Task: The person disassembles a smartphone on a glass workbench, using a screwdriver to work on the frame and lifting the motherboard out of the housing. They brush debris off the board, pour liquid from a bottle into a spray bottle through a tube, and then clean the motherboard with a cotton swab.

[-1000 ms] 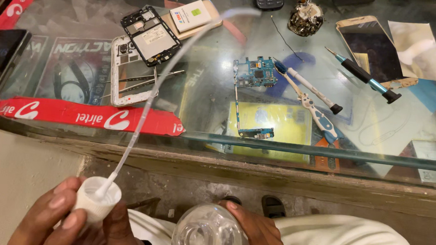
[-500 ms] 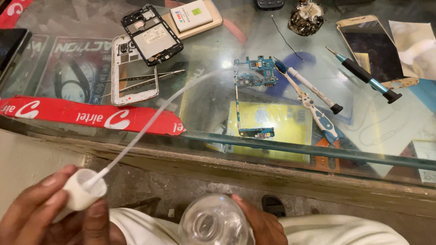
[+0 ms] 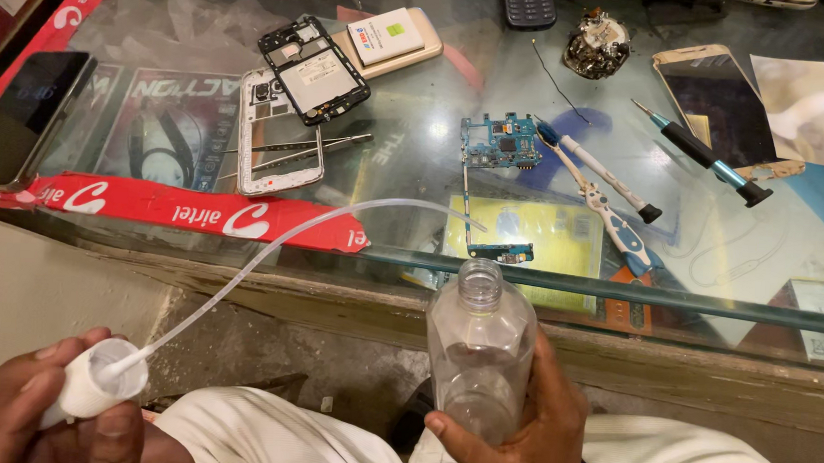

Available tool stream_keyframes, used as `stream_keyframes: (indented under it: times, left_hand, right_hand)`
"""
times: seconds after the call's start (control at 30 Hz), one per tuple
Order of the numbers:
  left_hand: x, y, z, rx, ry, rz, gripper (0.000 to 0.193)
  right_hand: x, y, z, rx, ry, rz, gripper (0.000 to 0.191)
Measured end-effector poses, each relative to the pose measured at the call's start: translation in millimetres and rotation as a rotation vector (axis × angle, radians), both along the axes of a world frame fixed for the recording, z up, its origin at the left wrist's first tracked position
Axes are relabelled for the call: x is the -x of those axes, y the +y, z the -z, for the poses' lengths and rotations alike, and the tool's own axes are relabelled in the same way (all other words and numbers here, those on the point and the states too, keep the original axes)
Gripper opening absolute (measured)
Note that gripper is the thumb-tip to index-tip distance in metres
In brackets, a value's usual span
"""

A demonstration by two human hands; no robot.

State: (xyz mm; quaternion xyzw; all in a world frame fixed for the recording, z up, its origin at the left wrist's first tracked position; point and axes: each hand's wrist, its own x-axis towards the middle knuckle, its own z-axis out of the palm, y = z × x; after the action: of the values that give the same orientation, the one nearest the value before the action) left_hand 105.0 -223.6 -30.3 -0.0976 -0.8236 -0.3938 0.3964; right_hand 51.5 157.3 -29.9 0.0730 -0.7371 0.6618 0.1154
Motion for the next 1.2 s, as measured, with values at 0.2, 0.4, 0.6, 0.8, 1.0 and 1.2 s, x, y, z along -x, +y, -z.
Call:
stream_keyframes:
  times: [0.2,0.4,0.6,0.8,1.0,1.2]
  left_hand:
    - [-4,-11,-8,0.020,-0.134,-0.059,0.046]
    - [18,13,-49,0.136,-0.098,0.114,0.035]
    - [51,114,-123,-0.093,-0.193,0.148,0.030]
    - [108,189,-153,0.058,-0.428,0.596,0.041]
    - [137,223,-137,-0.463,-0.719,0.882,0.040]
    - [145,235,-112,-0.571,-0.674,0.847,0.038]
  right_hand:
    - [2,4,2,0.027,-0.040,0.001,0.102]
    - [4,9,-1,-0.056,0.014,0.015,0.102]
    - [5,11,-7,-0.278,0.196,-0.023,0.106]
    - [5,13,-17,-0.299,0.203,-0.029,0.104]
    - [11,29,-24,-0.216,0.020,-0.027,0.101]
    - [12,35,-26,-0.230,-0.004,0.011,0.100]
